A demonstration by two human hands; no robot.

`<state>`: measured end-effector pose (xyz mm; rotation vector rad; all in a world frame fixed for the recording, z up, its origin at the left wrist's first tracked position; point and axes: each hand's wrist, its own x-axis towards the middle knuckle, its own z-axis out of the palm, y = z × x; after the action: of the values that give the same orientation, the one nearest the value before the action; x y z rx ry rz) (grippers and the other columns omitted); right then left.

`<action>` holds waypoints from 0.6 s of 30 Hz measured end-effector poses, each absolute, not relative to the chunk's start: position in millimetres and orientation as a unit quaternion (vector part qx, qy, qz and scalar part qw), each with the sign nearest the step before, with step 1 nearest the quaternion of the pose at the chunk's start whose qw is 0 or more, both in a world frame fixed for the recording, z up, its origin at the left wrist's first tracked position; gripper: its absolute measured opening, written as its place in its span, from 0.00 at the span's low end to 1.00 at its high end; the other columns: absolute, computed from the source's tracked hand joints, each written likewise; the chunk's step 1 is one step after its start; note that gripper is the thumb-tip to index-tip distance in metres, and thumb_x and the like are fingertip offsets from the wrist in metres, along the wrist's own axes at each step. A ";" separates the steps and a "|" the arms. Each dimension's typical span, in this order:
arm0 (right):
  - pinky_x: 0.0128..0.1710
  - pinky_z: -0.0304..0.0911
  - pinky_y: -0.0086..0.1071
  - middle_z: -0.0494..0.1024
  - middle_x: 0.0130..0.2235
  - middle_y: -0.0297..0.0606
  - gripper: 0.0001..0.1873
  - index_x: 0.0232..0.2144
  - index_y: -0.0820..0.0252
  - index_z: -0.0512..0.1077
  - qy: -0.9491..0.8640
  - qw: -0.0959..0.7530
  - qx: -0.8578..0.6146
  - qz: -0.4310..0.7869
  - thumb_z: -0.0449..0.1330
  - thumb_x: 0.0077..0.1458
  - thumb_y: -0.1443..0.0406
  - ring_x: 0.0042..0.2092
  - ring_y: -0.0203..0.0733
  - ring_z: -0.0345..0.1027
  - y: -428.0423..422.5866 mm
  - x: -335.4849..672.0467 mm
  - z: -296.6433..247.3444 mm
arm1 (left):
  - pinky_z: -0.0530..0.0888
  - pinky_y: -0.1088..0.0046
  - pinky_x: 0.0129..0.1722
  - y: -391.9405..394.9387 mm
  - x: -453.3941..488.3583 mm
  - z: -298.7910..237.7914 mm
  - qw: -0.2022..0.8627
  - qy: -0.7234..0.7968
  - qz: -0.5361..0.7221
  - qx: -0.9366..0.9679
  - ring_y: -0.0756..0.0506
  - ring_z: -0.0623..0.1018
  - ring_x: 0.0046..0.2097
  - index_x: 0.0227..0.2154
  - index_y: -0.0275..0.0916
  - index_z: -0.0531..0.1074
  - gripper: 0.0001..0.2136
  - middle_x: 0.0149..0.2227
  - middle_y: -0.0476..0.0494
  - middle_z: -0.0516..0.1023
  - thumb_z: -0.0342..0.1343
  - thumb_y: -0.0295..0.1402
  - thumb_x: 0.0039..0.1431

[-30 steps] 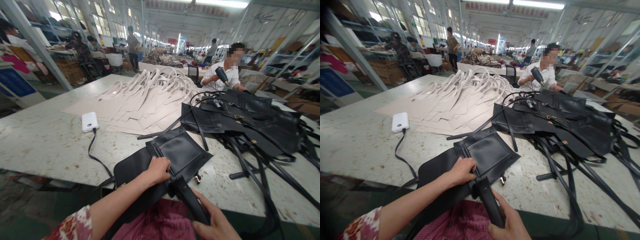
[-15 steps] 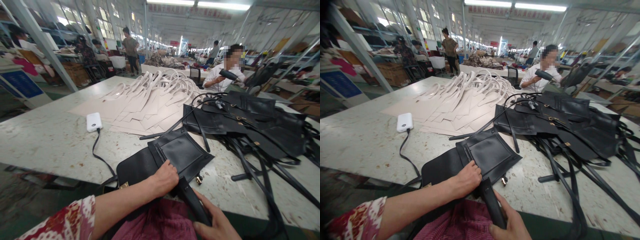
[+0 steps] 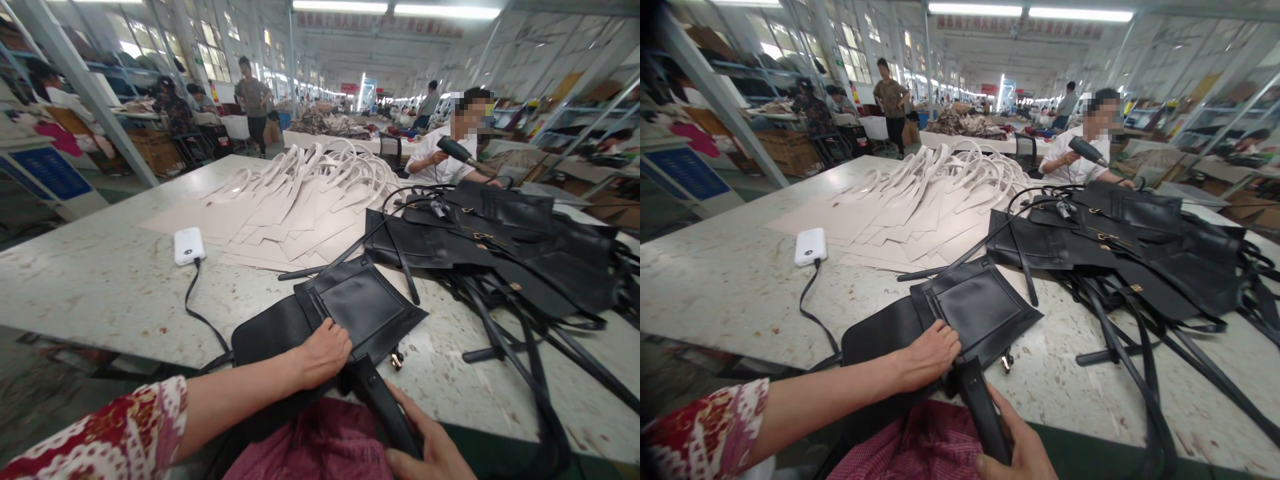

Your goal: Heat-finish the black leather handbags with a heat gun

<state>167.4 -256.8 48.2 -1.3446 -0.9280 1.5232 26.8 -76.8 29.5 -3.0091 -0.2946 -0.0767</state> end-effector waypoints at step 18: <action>0.51 0.57 0.38 0.68 0.51 0.48 0.46 0.56 0.66 0.51 -0.377 0.438 -0.567 0.587 0.63 0.39 0.54 0.59 0.50 0.43 -264.3 174.5 30.9 | 0.57 0.58 0.39 -90.2 40.3 30.8 0.086 -0.023 0.010 -0.996 0.45 0.69 0.27 0.19 0.37 0.71 0.08 0.23 0.42 0.73 0.52 0.29 0.50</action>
<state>174.5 -264.3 30.9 -1.4095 -0.9379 1.4593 40.3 -90.2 30.8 -2.9688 -0.0681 0.0290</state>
